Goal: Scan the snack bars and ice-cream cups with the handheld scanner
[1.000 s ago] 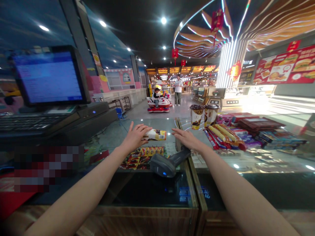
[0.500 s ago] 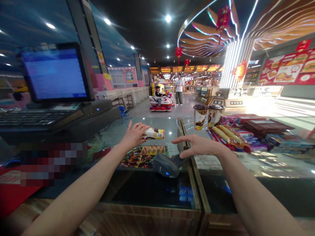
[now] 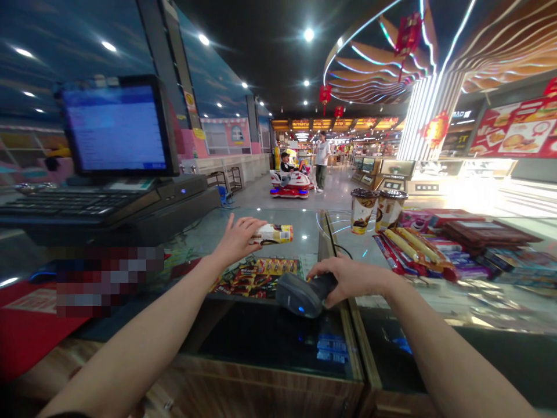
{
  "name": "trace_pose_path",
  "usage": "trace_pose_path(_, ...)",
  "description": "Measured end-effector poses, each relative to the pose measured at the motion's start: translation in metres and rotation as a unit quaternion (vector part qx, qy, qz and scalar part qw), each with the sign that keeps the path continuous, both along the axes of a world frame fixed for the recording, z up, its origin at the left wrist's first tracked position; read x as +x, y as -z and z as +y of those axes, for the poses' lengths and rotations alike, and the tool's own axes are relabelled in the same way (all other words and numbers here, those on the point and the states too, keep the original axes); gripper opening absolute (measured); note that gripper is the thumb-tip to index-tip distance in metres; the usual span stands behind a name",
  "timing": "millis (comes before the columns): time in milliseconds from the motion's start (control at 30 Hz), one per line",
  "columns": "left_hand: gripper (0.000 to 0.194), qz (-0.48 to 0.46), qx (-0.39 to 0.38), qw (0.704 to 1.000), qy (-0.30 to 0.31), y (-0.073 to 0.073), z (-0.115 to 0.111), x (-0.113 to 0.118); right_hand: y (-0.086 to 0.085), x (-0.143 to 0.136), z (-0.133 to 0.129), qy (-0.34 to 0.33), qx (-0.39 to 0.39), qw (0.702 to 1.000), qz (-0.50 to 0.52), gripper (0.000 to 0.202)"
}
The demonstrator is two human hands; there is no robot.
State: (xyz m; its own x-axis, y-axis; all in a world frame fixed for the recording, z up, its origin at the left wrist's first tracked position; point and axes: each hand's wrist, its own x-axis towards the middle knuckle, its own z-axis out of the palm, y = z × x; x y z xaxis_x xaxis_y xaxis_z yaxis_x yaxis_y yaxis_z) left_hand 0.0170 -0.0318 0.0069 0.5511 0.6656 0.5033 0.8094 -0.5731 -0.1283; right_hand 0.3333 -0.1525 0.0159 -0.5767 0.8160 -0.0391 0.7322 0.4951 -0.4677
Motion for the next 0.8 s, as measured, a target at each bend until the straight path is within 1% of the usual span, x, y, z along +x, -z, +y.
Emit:
trace_pose_path(67, 0.065, -0.005, -0.003, 1.000, 0.000, 0.000, 0.000, -0.001, -0.001, 0.000, 0.000, 0.002, -0.008, 1.000, 0.020, 0.053)
trace_pose_path(200, 0.065, -0.013, -0.005, 1.000, 0.002, 0.000, 0.000, -0.002, -0.007, 0.003, 0.001, 0.023, -0.011, 0.997, 0.068, 0.063)
trace_pose_path(300, 0.065, -0.018, -0.011, 1.000, 0.001, 0.000, -0.001, -0.002, -0.009, 0.007, 0.005, 0.027, 0.009, 0.995, 0.098, 0.060)
trace_pose_path(500, 0.062, -0.026, -0.010, 1.000, 0.005, 0.000, -0.002, -0.001, 0.003, 0.016, 0.019, 0.037, 0.029, 0.987, 0.153, 0.055)
trace_pose_path(600, 0.061, -0.029, -0.009, 1.000, 0.004, 0.001, -0.001, -0.001, 0.008, 0.019, 0.025, 0.051, 0.044, 0.985, 0.157, 0.055)
trace_pose_path(733, 0.064, -0.031, -0.003, 1.000, 0.001, 0.000, -0.002, -0.001, 0.010, 0.021, 0.026, 0.085, 0.058, 0.982, 0.158, 0.054)
trace_pose_path(800, 0.066, -0.034, 0.003, 0.999, 0.002, 0.000, -0.003, -0.001, 0.010, 0.020, 0.026, 0.084, 0.054, 0.983, 0.153, 0.055)
